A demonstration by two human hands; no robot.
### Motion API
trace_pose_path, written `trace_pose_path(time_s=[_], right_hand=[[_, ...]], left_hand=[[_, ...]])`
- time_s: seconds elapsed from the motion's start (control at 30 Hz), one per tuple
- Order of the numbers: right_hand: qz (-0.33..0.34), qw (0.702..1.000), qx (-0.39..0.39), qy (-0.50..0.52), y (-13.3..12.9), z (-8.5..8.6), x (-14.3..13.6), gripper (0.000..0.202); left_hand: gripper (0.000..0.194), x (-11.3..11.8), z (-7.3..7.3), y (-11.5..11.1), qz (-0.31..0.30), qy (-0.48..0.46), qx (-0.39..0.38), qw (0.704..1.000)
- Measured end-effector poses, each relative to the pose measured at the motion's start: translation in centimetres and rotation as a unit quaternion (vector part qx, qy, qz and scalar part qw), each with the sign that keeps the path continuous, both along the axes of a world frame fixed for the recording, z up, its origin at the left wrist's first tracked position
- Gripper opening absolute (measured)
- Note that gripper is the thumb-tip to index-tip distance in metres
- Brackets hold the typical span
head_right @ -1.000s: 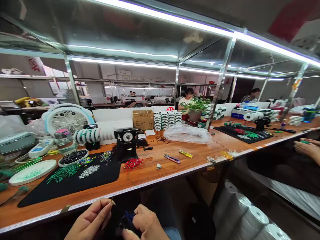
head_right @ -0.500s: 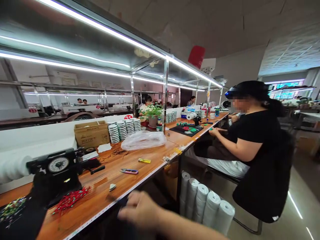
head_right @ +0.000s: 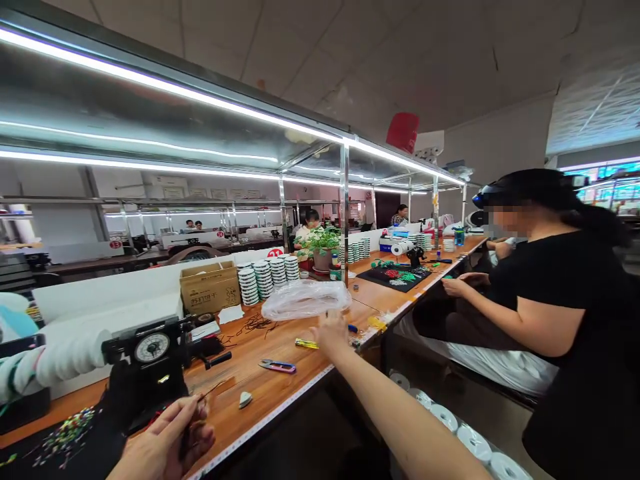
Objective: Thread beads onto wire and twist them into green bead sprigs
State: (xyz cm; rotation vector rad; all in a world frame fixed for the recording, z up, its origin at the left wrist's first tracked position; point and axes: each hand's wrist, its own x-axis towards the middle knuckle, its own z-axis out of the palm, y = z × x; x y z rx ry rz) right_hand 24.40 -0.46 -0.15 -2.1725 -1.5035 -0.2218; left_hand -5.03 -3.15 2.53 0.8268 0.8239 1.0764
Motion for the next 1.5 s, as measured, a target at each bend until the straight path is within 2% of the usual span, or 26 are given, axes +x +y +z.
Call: trace_pose_path(time_s=[0.07,0.1,0.17,0.27,0.4,0.5,0.63,0.73,0.87,1.23,1.5], right_hand=[[0.090,0.996,-0.001,-0.015,0.3,-0.7,-3.1,0.032],[0.128,0.992,-0.003,-0.018,0.6,-1.1,-4.5,0.029],[0.172,0.985,-0.005,-0.016,1.3,-2.1,-6.9,0.022],[0.181,0.983,0.013,0.013,2.4,-3.1,-8.7,0.017],[0.172,0.977,0.082,0.096,2.3,-3.4,-9.2,0.025],[0.194,0.956,0.123,0.181,1.4,-3.6,-9.8,0.034],[0.233,0.925,0.113,0.278,1.4,-4.2,-10.7,0.055],[0.233,0.914,0.105,0.315,2.4,-4.4,-10.8,0.066],[0.224,0.912,0.101,0.328,3.0,-4.0,-10.9,0.063],[0.176,0.944,0.044,0.276,2.6,-3.0,-11.3,0.050],[0.142,0.966,0.015,0.216,2.4,-2.5,-11.1,0.054]], left_hand=[[0.014,1.2,0.5,0.6,-0.004,0.006,0.011,1.000],[0.008,1.7,0.7,0.9,-0.004,0.009,0.014,1.000],[0.011,2.7,1.1,1.5,-0.001,0.011,0.014,1.000],[0.014,3.9,1.2,2.4,0.003,0.014,0.018,1.000],[0.013,4.8,0.8,3.8,0.019,0.031,0.020,0.999],[0.011,5.3,0.1,5.0,0.029,0.046,0.022,0.998],[0.011,6.0,-0.7,6.4,0.026,0.057,0.031,0.998],[0.012,6.6,-1.4,6.9,0.019,0.063,0.030,0.997],[0.012,7.0,-2.1,7.2,0.006,0.071,0.036,0.997],[0.011,7.3,-2.5,7.0,-0.005,0.088,0.034,0.996],[0.012,7.3,-2.6,7.6,0.002,0.090,0.026,0.996]])
